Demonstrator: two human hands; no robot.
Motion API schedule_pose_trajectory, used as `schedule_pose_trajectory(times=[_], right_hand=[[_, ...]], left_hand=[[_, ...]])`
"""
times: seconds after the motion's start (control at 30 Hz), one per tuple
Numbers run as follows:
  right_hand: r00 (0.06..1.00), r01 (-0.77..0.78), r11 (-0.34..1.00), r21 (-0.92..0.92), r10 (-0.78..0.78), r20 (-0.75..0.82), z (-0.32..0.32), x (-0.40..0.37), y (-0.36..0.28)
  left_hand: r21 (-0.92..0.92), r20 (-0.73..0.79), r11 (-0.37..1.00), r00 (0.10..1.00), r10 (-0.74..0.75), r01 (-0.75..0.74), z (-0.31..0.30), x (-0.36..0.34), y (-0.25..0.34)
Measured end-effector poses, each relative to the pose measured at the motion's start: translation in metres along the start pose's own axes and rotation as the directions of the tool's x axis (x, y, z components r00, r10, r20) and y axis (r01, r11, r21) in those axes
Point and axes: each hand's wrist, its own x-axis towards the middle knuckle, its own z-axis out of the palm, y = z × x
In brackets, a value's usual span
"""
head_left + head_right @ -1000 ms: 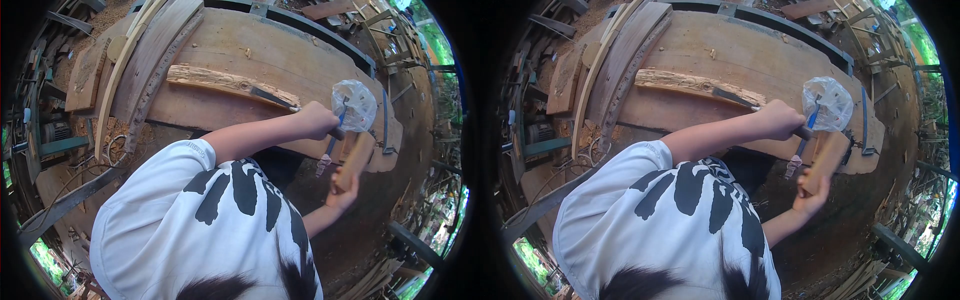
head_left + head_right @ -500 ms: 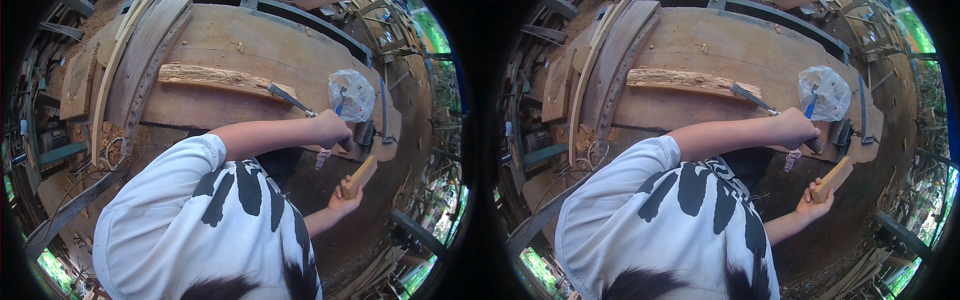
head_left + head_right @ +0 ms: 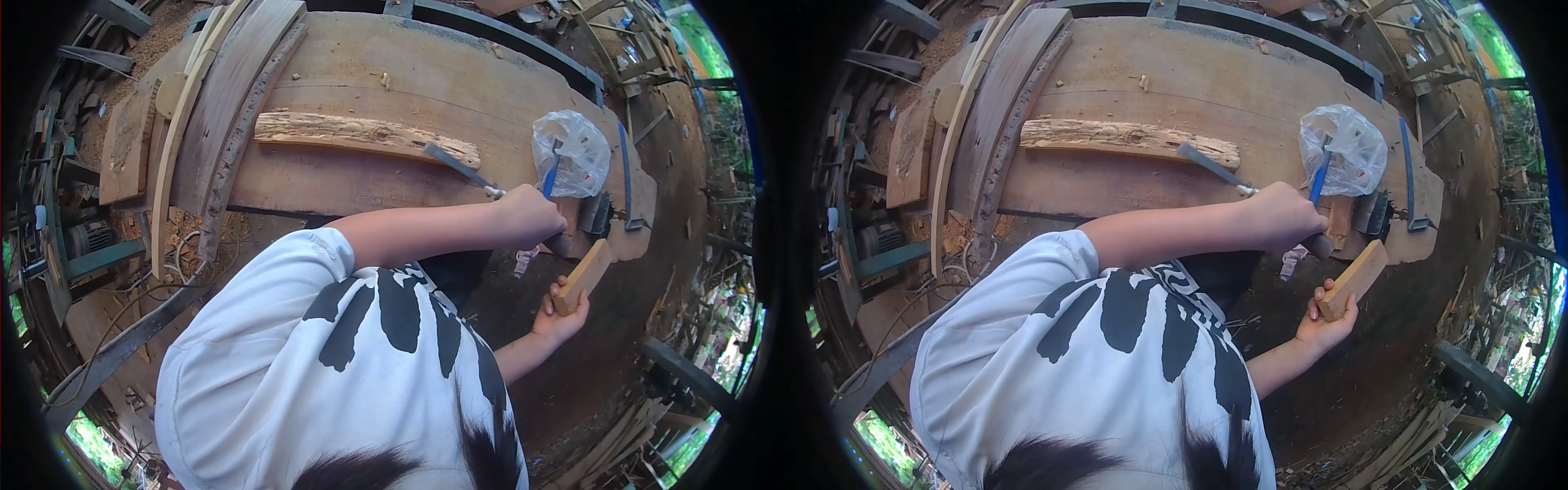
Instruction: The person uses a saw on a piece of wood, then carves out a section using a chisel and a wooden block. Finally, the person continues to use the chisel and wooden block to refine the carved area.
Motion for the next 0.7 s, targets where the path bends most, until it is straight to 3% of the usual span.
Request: schedule_pose_trajectory(times=[0.1, 0.17, 0.23, 0.3, 0.37, 0.5, 0.57, 0.7], right_hand=[[0.999, -0.031, 0.999, -0.039, 0.030, -0.019, 0.000, 0.000, 0.002], [0.998, -0.048, 0.997, -0.054, 0.047, -0.030, -0.001, 0.000, 0.005], [0.999, -0.047, 0.996, -0.078, 0.049, 0.017, 0.000, 0.000, 0.009], [1.000, -0.030, 0.989, -0.144, 0.031, 0.005, 0.012, -0.002, 0.017], [0.999, 0.020, 0.968, -0.251, -0.011, 0.038, 0.026, -0.002, 0.030], [0.975, 0.022, 0.931, -0.365, 0.061, 0.213, 0.088, -0.011, 0.052], [0.955, 0.056, 0.913, -0.403, 0.069, 0.289, 0.123, -0.010, 0.066], [0.865, 0.118, 0.936, -0.333, 0.068, 0.498, 0.187, 0.011, 0.106]], left_hand=[[-0.031, -0.042, 0.999, 0.999, -0.035, 0.033, -0.036, -0.036, 0.014], [0.002, -0.070, 0.983, 0.980, -0.184, 0.185, -0.059, -0.065, 0.018], [-0.219, -0.051, 0.888, 0.904, -0.424, 0.404, -0.085, -0.095, 0.005], [-0.102, -0.124, 0.619, 0.608, -0.784, 0.779, -0.099, -0.111, -0.014], [-0.150, -0.327, 0.443, 0.378, -0.866, 0.884, -0.085, -0.139, -0.061], [-0.097, -0.372, 0.495, 0.429, -0.823, 0.864, -0.081, -0.178, -0.105], [-0.179, -0.285, 0.492, 0.434, -0.855, 0.852, -0.083, -0.180, -0.108], [-0.213, -0.230, 0.472, 0.426, -0.875, 0.855, -0.083, -0.181, -0.114]])
